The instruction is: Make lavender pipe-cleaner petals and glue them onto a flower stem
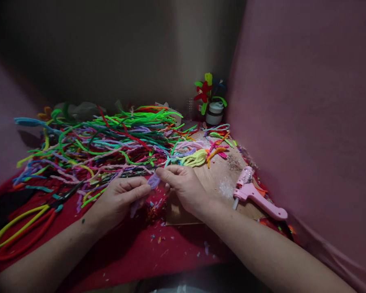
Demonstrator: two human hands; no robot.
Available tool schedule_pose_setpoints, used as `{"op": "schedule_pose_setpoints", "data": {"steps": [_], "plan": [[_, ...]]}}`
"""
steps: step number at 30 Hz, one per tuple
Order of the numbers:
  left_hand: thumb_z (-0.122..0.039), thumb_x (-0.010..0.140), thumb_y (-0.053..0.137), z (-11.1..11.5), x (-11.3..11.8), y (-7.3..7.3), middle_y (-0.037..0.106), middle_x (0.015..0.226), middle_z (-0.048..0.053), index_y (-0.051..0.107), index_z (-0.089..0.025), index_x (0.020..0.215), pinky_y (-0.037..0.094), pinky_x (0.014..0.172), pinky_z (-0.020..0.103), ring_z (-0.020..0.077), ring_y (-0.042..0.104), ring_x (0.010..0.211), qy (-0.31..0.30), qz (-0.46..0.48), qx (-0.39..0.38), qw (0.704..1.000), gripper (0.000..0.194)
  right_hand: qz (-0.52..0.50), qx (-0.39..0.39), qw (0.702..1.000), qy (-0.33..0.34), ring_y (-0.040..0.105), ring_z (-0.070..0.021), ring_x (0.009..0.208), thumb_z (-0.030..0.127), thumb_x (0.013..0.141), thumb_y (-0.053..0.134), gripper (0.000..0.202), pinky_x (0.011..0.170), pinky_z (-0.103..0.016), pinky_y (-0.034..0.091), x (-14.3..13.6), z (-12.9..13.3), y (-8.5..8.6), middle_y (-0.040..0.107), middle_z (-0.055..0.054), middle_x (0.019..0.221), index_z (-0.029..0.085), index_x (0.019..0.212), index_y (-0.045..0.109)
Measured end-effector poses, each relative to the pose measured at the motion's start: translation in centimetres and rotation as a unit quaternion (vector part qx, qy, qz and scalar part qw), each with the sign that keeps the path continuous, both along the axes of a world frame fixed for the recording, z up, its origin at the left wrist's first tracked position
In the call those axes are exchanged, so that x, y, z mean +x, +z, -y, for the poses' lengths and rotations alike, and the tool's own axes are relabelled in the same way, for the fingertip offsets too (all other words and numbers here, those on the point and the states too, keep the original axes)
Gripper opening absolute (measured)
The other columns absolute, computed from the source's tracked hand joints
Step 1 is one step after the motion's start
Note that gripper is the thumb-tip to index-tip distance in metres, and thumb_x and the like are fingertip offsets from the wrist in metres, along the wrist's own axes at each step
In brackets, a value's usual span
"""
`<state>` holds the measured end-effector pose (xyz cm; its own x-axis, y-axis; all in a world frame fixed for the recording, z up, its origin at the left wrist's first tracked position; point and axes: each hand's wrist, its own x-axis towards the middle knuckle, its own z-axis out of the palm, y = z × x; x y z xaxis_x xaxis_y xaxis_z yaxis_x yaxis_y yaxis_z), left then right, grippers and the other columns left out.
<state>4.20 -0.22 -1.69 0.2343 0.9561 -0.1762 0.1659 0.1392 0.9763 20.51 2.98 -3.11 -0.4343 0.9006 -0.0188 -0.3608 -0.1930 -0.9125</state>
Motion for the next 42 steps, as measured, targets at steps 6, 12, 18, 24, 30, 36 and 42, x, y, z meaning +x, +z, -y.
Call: {"op": "schedule_pose_setpoints", "data": {"steps": [6,12,18,24,30,36,42], "plan": [[-0.038,0.075,0.063,-0.4,-0.2,-0.7,0.043,0.047,-0.006,0.051,-0.015,0.06,0.024,0.041,0.019,0.0043,0.033,0.041,0.015,0.095,-0.047,0.994,0.031,-0.064,-0.068,0.995,0.035,0.05,-0.0084,0.053,0.024,0.06,0.076,0.016,0.054,-0.022,0.04,0.0,-0.1,-0.2,0.061,0.0,0.061,0.014,0.07,0.068],[-0.039,0.072,0.066,-0.3,0.1,-0.8,0.045,0.044,-0.004,0.057,-0.013,0.061,0.023,0.038,0.018,0.0042,0.034,0.038,0.013,0.133,-0.084,0.988,0.03,-0.075,-0.064,0.995,0.028,0.054,-0.009,0.056,0.023,0.057,0.079,0.017,0.061,-0.025,0.043,-0.3,0.4,-0.3,0.063,0.001,0.062,0.015,0.069,0.07],[-0.039,0.073,0.065,-0.3,0.0,-1.0,0.046,0.042,-0.004,0.061,-0.013,0.065,0.023,0.036,0.017,0.0038,0.034,0.035,0.007,0.144,-0.101,0.984,0.028,-0.076,-0.07,0.995,0.006,0.055,-0.0093,0.055,0.023,0.055,0.08,0.018,0.06,-0.024,0.043,-0.3,0.5,-0.5,0.064,0.001,0.061,0.015,0.067,0.068],[-0.041,0.072,0.066,-0.2,-0.1,-0.9,0.046,0.042,-0.004,0.063,-0.012,0.064,0.024,0.036,0.017,0.004,0.035,0.034,0.005,0.144,-0.1,0.984,0.03,-0.073,-0.079,0.994,0.02,0.054,-0.0096,0.055,0.023,0.053,0.08,0.02,0.059,-0.025,0.043,-0.4,0.6,-0.6,0.063,0.001,0.061,0.015,0.065,0.068],[-0.038,0.072,0.066,-0.2,-0.2,-1.0,0.046,0.041,-0.004,0.063,-0.013,0.063,0.024,0.034,0.017,0.0037,0.034,0.033,-0.001,0.138,-0.106,0.985,0.027,-0.055,-0.084,0.995,0.027,0.053,-0.01,0.055,0.026,0.054,0.08,0.021,0.059,-0.026,0.042,-0.5,0.8,-0.7,0.063,0.001,0.061,0.016,0.067,0.067],[-0.036,0.074,0.064,-0.2,-0.3,-1.2,0.046,0.042,-0.004,0.061,-0.013,0.06,0.024,0.034,0.017,0.0035,0.034,0.032,-0.015,0.143,-0.111,0.983,0.027,-0.061,-0.078,0.994,0.038,0.05,-0.0084,0.054,0.028,0.055,0.08,0.023,0.06,-0.025,0.04,-0.5,0.9,-0.7,0.06,0.002,0.059,0.015,0.065,0.064],[-0.036,0.075,0.064,0.0,-0.2,-1.2,0.046,0.042,-0.004,0.056,-0.014,0.056,0.024,0.034,0.017,0.0035,0.033,0.034,-0.016,0.141,-0.102,0.985,0.03,-0.065,-0.058,0.995,0.045,0.051,-0.0096,0.058,0.029,0.058,0.079,0.023,0.062,-0.026,0.04,-0.6,1.1,-0.9,0.058,0.002,0.063,0.016,0.068,0.062]]}}
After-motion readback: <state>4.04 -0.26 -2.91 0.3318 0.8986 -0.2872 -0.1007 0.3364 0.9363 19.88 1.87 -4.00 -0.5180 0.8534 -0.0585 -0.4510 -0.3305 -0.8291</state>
